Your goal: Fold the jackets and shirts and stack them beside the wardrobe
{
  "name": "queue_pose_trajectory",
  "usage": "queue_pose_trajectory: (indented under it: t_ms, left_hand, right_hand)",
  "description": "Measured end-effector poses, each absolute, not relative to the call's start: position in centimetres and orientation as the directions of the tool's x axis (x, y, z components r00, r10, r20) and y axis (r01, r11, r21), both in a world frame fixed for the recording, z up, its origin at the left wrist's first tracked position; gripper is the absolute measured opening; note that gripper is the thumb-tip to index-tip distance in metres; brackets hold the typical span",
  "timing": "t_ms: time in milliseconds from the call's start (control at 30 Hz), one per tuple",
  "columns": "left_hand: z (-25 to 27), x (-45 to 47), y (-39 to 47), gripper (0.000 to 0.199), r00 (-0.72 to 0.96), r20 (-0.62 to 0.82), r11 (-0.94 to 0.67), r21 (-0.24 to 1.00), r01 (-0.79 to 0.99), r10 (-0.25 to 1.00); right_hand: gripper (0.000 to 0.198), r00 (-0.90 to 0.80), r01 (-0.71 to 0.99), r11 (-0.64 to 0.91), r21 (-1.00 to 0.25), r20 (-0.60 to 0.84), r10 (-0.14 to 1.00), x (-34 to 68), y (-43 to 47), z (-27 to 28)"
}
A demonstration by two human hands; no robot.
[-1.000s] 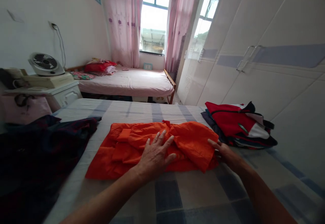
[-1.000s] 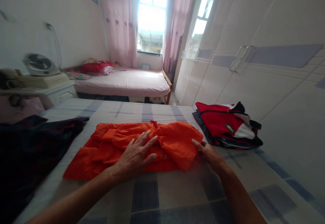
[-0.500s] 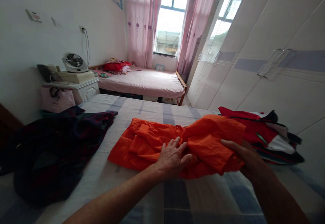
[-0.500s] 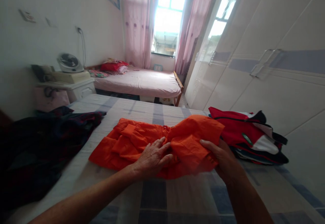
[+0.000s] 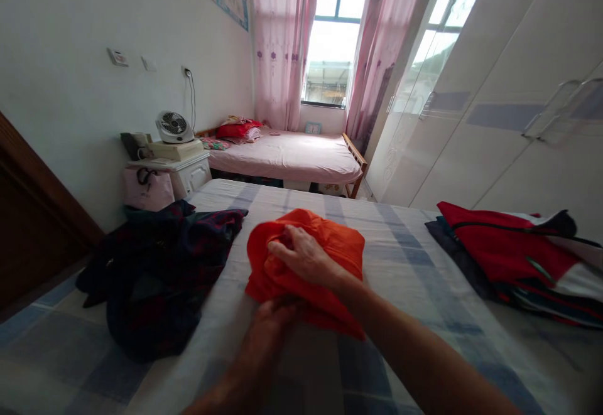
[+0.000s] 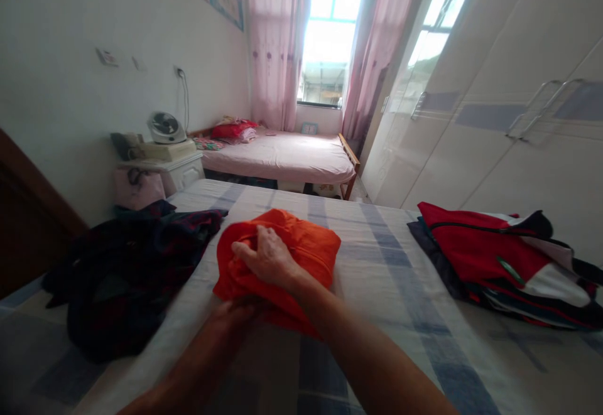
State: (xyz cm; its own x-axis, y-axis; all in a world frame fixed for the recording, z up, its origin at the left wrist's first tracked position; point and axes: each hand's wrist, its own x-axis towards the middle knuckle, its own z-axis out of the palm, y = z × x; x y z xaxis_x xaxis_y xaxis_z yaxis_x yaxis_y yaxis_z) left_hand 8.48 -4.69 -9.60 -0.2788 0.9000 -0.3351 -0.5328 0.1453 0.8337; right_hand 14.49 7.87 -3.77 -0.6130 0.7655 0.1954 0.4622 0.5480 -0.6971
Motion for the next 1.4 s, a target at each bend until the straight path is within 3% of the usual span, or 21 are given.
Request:
queue_pose_trajectory:
  t_ms: [67,133,200,267,367,467,567,667,733,800,867,933,1000,1067,1133,1200,1300,1400]
  left_hand:
    - [-10.5,7.1,-6.9,0.025,-0.234,-0.488,0.215,0.698,-0.683,0.841]
    - [-10.9,6.3,-8.4,0.028,-0.253,-0.577,0.238,0.64,-0.731,0.777]
    - [-10.8,5.9,-8.9,0.026,-0.258,-0.606,0.25,0.625,-0.74,0.752]
    - [-10.5,5.9,-8.6,0.022,-0.22,-0.576,0.261,0.635,-0.727,0.787]
    - [-10.0,6.3,-7.4,0.025,-0.196,-0.459,0.23,0.716,-0.659,0.866]
    - [-9.5,6.8,-5.3,0.03,-0.24,-0.389,0.186,0.787,-0.588,0.889]
    - [-8.9,6.6,-2.0,0.03,-0.316,-0.39,0.174,0.824,-0.54,0.865]
    - [-8.5,5.2,2.2,0.026,-0.358,-0.396,0.211,0.864,-0.456,0.846]
    - [-8.4,4.2,4.7,0.025,-0.32,-0.374,0.243,0.891,-0.383,0.871]
    - [-8.2,3.4,6.5,0.028,-0.315,-0.327,0.242,0.929,-0.278,0.891]
    - [-8.0,3.2,7.3,0.04,-0.384,-0.248,0.196,0.966,-0.17,0.889]
    - [-7.6,3.6,7.0,0.053,-0.461,-0.057,0.082,0.996,0.035,0.885]
    - [-7.3,4.7,5.9,0.054,-0.367,0.268,-0.095,0.9,0.426,0.891]
    - [-7.4,6.2,4.4,0.048,-0.052,0.482,-0.272,0.576,0.771,0.875]
    - [-8.2,7.4,3.3,0.047,0.223,0.448,-0.379,0.294,0.878,0.865]
    - [-9.4,8.2,2.7,0.049,0.343,0.341,-0.418,0.176,0.891,0.875]
    - [-11.0,8.3,2.8,0.05,0.37,0.26,-0.412,0.13,0.902,0.892]
    - [-11.6,8.0,3.3,0.049,0.365,0.261,-0.409,0.14,0.902,0.894]
  right_hand:
    - [0.028,-0.747,0.39,0.626,-0.675,0.166,0.644,13.5,8.0,-5.1]
    - [0.026,-0.762,0.326,0.655,-0.681,0.221,0.609,14.3,8.8,-5.2]
    - [0.029,-0.631,0.37,0.641,-0.672,0.324,0.705,16.4,10.4,-4.4]
    - [0.035,-0.459,0.519,0.577,-0.631,0.363,0.811,19.0,12.7,-3.5]
    - [0.049,-0.401,0.713,0.442,-0.544,0.199,0.894,22.6,16.0,-3.8]
    - [0.049,-0.459,0.767,0.387,-0.512,-0.016,0.888,24.8,17.3,-5.6]
    - [0.043,-0.441,0.786,0.366,-0.498,-0.037,0.897,26.4,15.9,-6.8]
    - [0.04,-0.427,0.727,0.333,-0.6,-0.017,0.904,28.4,13.0,-6.9]
    - [0.04,-0.453,0.658,0.268,-0.704,-0.085,0.888,30.0,11.1,-7.0]
    - [0.041,-0.436,0.661,0.209,-0.721,-0.142,0.888,31.3,9.6,-6.9]
    - [0.042,-0.305,0.74,0.206,-0.641,-0.046,0.951,31.9,8.8,-6.6]
    - [0.046,-0.211,0.791,0.291,-0.538,0.206,0.956,31.5,8.6,-5.8]
    - [0.05,-0.281,0.767,0.457,-0.451,0.404,0.871,30.1,8.7,-4.9]
    - [0.051,-0.444,0.694,0.62,-0.366,0.46,0.768,28.2,9.4,-4.6]
    - [0.05,-0.554,0.661,0.681,-0.316,0.406,0.726,26.5,10.6,-5.5]
    - [0.051,-0.597,0.679,0.655,-0.33,0.269,0.755,25.5,12.1,-7.5]
    - [0.054,-0.564,0.74,0.558,-0.377,0.105,0.819,25.2,14.1,-10.8]
    - [0.056,-0.531,0.748,0.527,-0.404,0.114,0.84,25.7,15.0,-12.5]
